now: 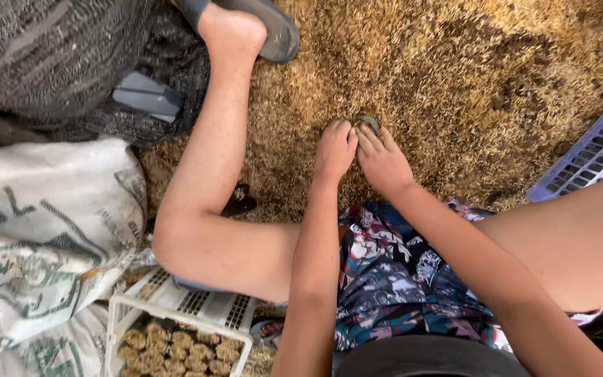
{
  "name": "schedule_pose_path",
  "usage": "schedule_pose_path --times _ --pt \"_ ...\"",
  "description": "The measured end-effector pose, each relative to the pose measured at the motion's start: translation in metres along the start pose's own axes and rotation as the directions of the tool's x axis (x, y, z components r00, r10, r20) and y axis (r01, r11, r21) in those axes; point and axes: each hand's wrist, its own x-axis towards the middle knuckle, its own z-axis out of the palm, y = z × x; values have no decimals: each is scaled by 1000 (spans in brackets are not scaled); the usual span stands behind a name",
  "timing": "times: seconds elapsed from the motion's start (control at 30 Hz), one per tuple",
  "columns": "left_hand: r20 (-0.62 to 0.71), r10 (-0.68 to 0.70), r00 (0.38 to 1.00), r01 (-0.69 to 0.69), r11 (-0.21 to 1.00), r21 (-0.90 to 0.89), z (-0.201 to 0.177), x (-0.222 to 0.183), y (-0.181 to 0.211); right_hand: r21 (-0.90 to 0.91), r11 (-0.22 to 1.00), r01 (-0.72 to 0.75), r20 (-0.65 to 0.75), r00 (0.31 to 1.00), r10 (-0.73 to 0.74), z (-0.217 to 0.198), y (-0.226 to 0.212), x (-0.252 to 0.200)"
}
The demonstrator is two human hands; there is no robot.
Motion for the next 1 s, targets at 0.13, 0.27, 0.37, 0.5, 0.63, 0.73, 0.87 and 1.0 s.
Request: schedule_pose_path --times 0.13,0.27,0.37,0.5,0.63,0.73,0.87,1.0 --pt "-36 17 999 -15 998 64 -9 -19 6 160 987 -23 -28 999 27 4 -3 1" --pt "165 -230 959 240 970 -44 -14 -14 18 574 817 -56 -140 976 165 11 32 13" --pt "-75 -195 978 178 966 -190 -4 -13 15 872 488 51 -282 866 414 19 43 4" --pt "35 -288 957 290 948 -132 -6 -12 2 927 195 -320 156 802 577 12 51 -16" --pt "182 -386 905 406 909 -92 -4 -19 0 901 332 -279 145 915 377 5 33 -29" --pt "77 -287 955 296 942 -160 2 -28 2 892 451 -46 -147 912 383 5 13 -24" --pt "163 -266 950 284 953 -102 0 -29 2 745 661 -94 -168 932 321 3 11 8" --pt "52 -127 991 132 985 -109 7 -33 -2 580 791 -196 80 980 184 17 15 38"
